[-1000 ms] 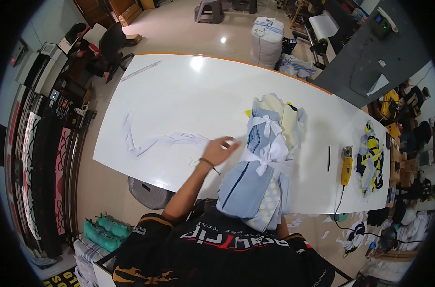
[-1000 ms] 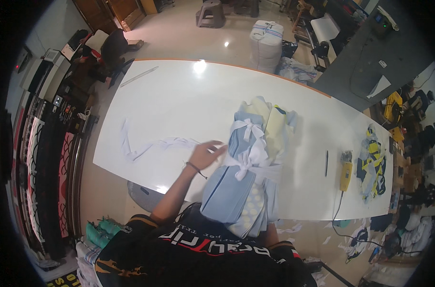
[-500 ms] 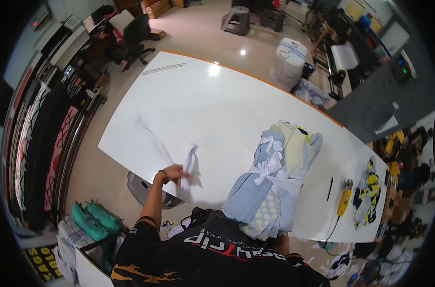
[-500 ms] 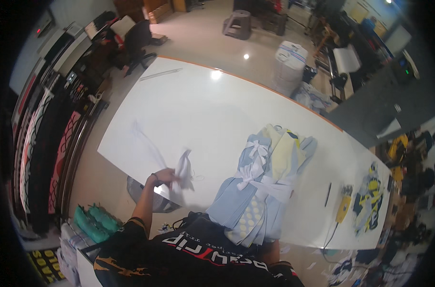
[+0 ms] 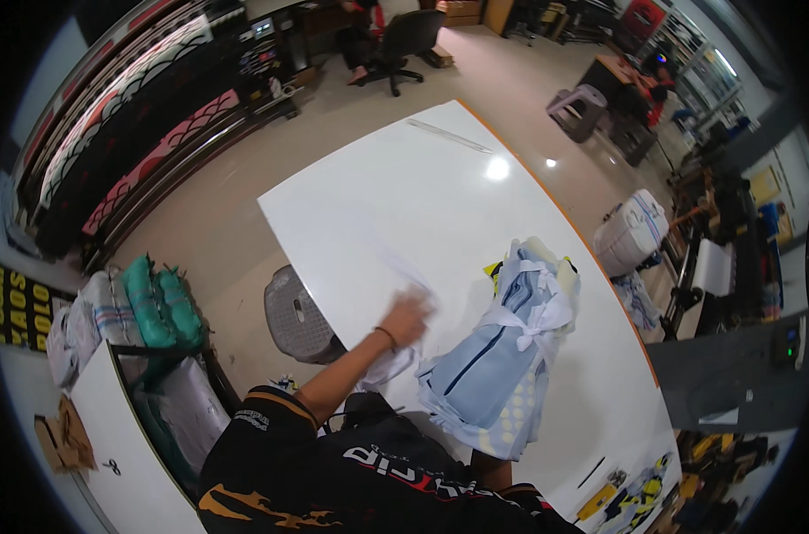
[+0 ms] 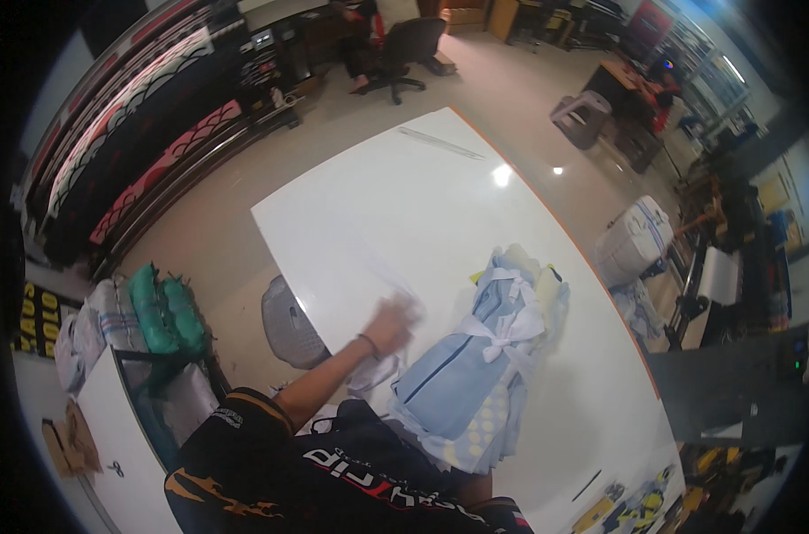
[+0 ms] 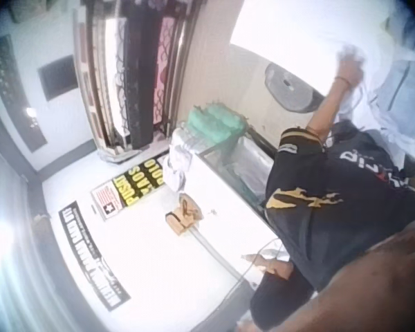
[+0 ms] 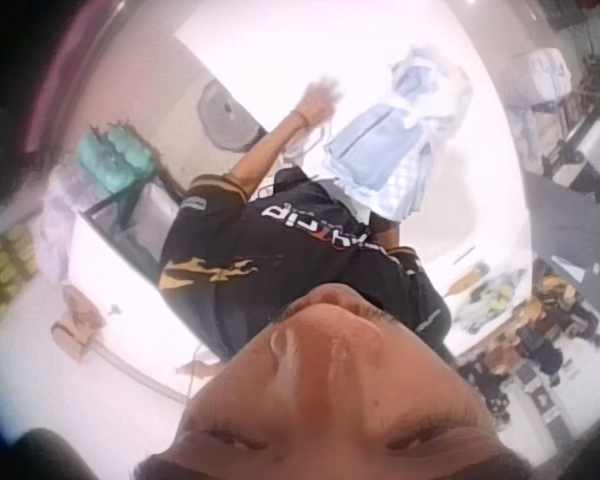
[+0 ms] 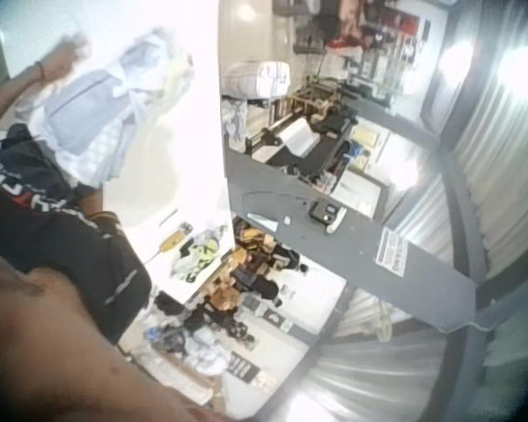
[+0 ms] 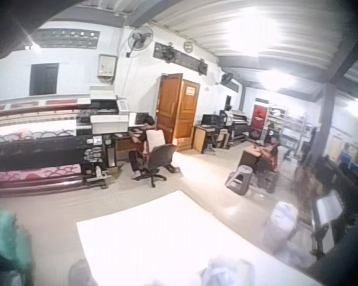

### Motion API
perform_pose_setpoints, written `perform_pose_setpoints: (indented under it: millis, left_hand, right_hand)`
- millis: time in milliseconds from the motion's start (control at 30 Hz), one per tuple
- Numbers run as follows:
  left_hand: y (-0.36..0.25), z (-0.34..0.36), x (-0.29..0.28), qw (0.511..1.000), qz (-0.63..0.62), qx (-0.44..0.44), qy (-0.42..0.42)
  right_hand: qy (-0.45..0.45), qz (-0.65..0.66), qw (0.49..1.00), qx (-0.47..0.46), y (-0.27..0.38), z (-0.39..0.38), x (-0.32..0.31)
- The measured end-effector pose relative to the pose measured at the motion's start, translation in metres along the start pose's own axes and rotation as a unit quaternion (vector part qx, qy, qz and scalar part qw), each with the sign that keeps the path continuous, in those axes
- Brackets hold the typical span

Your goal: The person folds a light-colored garment, wraps it with a white strap, and secures it with a handheld heat-sealing tool. They then unfold a blue and yellow jersey, lay it flat, and fold it on the table.

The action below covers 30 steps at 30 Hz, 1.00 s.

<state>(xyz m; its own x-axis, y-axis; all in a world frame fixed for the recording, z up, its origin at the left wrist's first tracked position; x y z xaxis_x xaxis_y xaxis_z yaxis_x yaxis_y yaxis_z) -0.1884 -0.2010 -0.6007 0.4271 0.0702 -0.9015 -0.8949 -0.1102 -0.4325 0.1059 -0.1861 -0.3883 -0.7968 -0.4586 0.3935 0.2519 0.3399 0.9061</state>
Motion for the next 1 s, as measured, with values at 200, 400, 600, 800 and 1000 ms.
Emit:
perform_pose_setpoints:
  millis: [200, 400, 600, 800, 1000]
  left_hand:
    - [-0.06, -0.002, 0.002, 0.893, -0.441, -0.028, -0.079]
    - [-0.024, -0.074, -0.071, 0.812, -0.514, -0.183, -0.208]
    - [-0.022, -0.15, -0.111, 0.757, -0.492, -0.303, -0.306]
    - [-0.083, -0.243, -0.084, 0.726, -0.569, -0.335, -0.193]
    - [-0.085, -0.364, -0.061, 0.691, -0.533, -0.453, -0.182]
  right_hand:
    - [0.065, -0.006, 0.995, 0.076, -0.028, 0.028, 0.033]
    - [0.123, -0.032, 0.981, 0.145, -0.042, 0.02, 0.037]
    - [0.17, -0.04, 0.967, 0.188, -0.04, 0.009, 0.026]
    - [0.234, -0.043, 0.946, 0.222, -0.048, -0.022, 0.035]
    - [0.308, -0.058, 0.91, 0.27, -0.074, -0.041, 0.088]
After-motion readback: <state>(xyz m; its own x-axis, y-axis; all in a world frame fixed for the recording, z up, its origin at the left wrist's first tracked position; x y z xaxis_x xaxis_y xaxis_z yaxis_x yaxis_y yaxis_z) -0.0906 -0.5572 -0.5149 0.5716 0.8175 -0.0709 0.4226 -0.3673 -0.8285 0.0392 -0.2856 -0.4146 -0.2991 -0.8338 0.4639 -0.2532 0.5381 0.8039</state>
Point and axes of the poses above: each hand's wrist, its own z-axis towards the middle knuckle, its own x-axis out of the palm, y = z × x, the point moved 1 cm from there along z, towards the middle knuckle
